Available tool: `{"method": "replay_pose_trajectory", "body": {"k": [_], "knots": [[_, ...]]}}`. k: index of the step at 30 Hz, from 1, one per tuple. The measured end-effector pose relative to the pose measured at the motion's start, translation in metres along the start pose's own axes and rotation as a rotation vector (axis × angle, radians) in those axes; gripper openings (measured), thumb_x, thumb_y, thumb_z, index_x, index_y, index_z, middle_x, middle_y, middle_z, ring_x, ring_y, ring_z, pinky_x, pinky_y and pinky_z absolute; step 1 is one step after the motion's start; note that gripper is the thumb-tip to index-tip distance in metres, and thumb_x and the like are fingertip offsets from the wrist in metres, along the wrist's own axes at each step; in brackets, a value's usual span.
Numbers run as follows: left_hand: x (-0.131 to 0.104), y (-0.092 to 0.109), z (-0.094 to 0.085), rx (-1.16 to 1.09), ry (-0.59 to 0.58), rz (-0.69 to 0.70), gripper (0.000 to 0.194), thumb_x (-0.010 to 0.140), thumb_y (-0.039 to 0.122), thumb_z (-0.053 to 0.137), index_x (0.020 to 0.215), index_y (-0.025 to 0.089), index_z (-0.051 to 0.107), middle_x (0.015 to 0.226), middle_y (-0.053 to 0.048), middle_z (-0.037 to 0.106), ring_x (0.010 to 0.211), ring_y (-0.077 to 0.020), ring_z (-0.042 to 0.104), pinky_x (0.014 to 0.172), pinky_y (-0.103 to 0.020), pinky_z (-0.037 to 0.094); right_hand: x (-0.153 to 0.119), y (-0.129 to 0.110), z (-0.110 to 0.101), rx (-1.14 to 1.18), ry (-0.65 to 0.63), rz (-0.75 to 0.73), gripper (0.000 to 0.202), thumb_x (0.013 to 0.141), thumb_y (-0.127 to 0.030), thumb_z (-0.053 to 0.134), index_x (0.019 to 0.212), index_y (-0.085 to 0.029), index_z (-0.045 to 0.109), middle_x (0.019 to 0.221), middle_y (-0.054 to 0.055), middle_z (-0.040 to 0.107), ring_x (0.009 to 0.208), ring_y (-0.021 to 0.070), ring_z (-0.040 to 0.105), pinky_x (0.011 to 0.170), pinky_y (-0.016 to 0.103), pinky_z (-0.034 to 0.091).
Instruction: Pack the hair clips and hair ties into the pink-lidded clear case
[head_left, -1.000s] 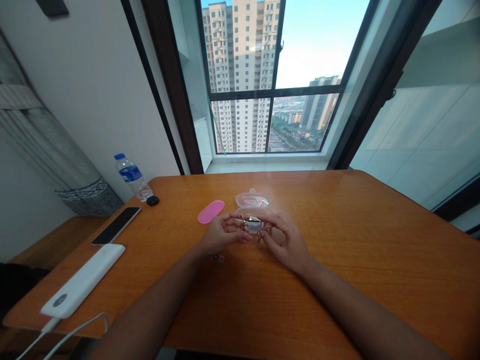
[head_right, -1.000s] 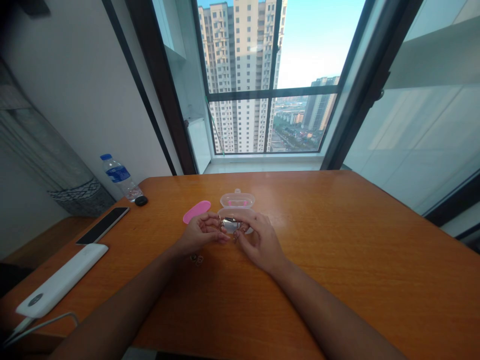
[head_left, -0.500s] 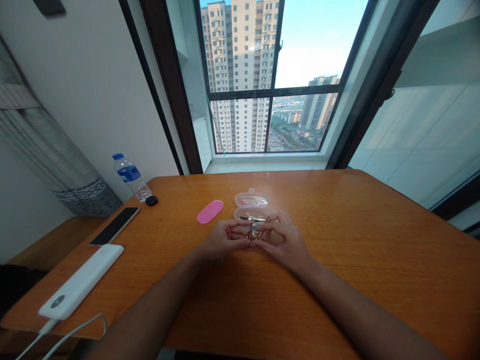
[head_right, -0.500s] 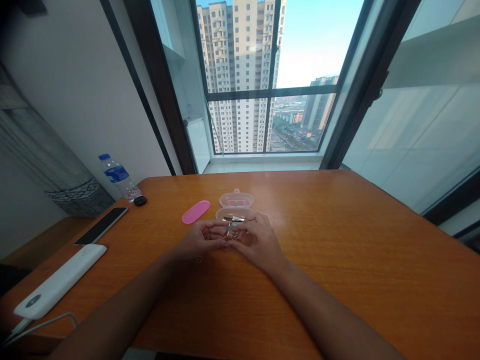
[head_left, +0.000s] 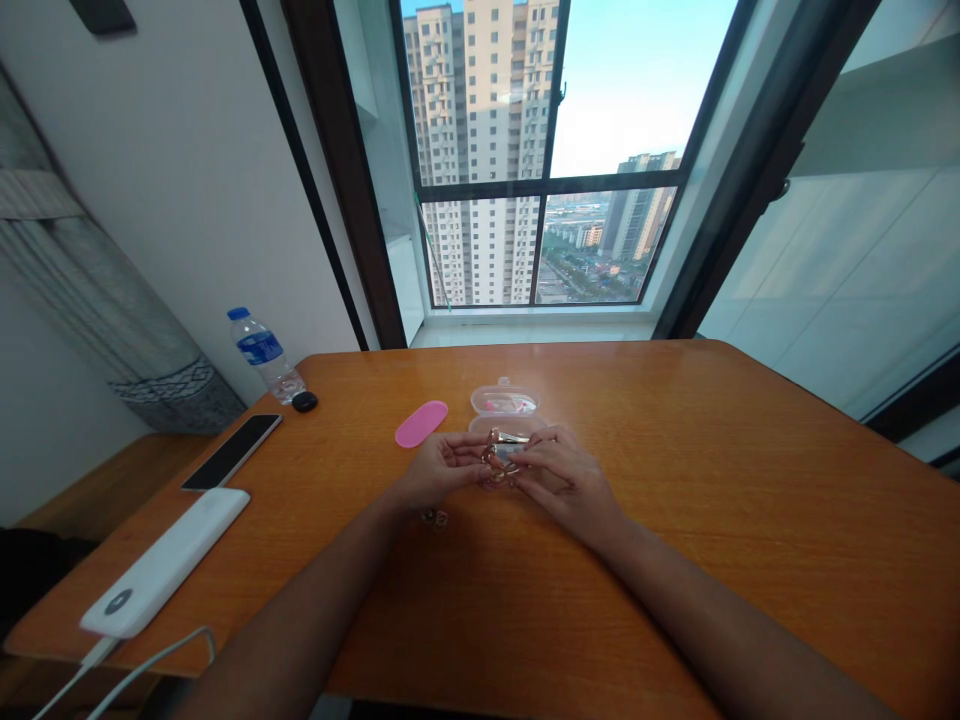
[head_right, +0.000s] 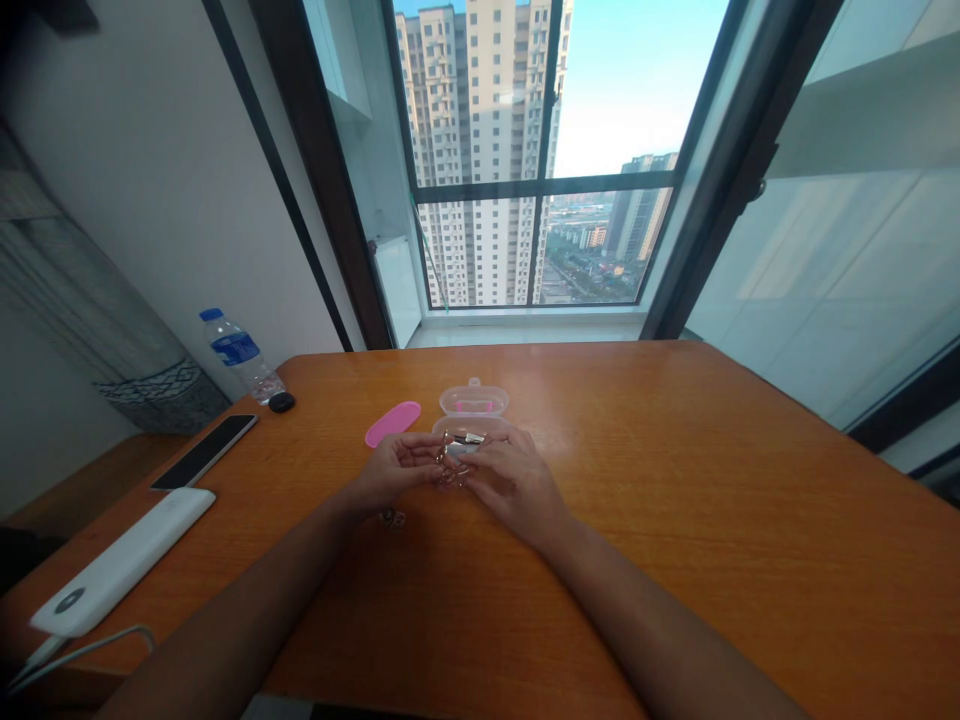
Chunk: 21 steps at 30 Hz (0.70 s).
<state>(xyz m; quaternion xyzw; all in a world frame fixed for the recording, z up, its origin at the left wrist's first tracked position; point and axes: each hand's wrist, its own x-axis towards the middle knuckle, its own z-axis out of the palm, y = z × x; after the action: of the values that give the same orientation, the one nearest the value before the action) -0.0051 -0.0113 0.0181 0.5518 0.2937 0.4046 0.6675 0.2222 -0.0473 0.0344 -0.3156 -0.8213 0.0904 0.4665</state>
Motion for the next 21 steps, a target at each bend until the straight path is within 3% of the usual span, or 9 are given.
{"method": "replay_pose_trajectory", "body": {"k": [3,6,10,15,21], "knots": [[0.0,0.001,0.001,0.009,-0.014,-0.018,0.056,0.065,0.023,0.087,0.116,0.012,0.068,0.098,-0.012,0.076,0.081,-0.0211,0.074,0.077,-0.031,0.059,0.003,-0.003,-0.001,-0.007,0.02,-0.02,0.01,0.083,-0.028,0.073,0.093,-0.03,0.073,0.091,0.004,0.072,0.095,0.0241,0.063,0.088,0.045,0.051],[0.0,0.002,0.004,0.005,-0.031,-0.029,0.054,0.067,0.027,0.085,0.116,0.013,0.069,0.104,-0.013,0.075,0.081,-0.021,0.074,0.075,-0.031,0.059,0.004,-0.006,-0.002,0.048,0.036,-0.004,0.005,0.082,-0.027,0.074,0.087,-0.027,0.072,0.089,0.004,0.072,0.093,0.0231,0.065,0.087,0.043,0.052],[0.002,0.0,0.006,-0.022,-0.085,-0.02,0.051,0.074,0.033,0.08,0.12,0.015,0.066,0.113,-0.014,0.072,0.084,-0.0221,0.074,0.077,-0.033,0.06,0.0,-0.005,-0.001,0.096,0.086,0.073,0.009,0.082,-0.025,0.073,0.091,-0.026,0.071,0.093,0.005,0.072,0.094,0.0231,0.066,0.085,0.04,0.054],[0.002,-0.003,0.004,-0.057,-0.132,-0.032,0.045,0.08,0.036,0.075,0.118,0.014,0.066,0.106,-0.015,0.074,0.084,-0.0229,0.074,0.078,-0.034,0.06,-0.004,0.001,0.002,0.077,0.122,0.195,0.021,0.083,-0.029,0.073,0.104,-0.027,0.073,0.094,0.006,0.069,0.088,0.0217,0.066,0.078,0.037,0.055],[0.004,-0.008,0.001,-0.094,-0.168,-0.031,0.049,0.081,0.036,0.074,0.122,0.014,0.06,0.112,-0.017,0.072,0.085,-0.0235,0.074,0.079,-0.036,0.06,-0.005,0.004,0.004,0.074,0.126,0.209,0.023,0.082,-0.031,0.074,0.106,-0.027,0.074,0.098,0.006,0.067,0.092,0.0226,0.064,0.08,0.036,0.054]]}}
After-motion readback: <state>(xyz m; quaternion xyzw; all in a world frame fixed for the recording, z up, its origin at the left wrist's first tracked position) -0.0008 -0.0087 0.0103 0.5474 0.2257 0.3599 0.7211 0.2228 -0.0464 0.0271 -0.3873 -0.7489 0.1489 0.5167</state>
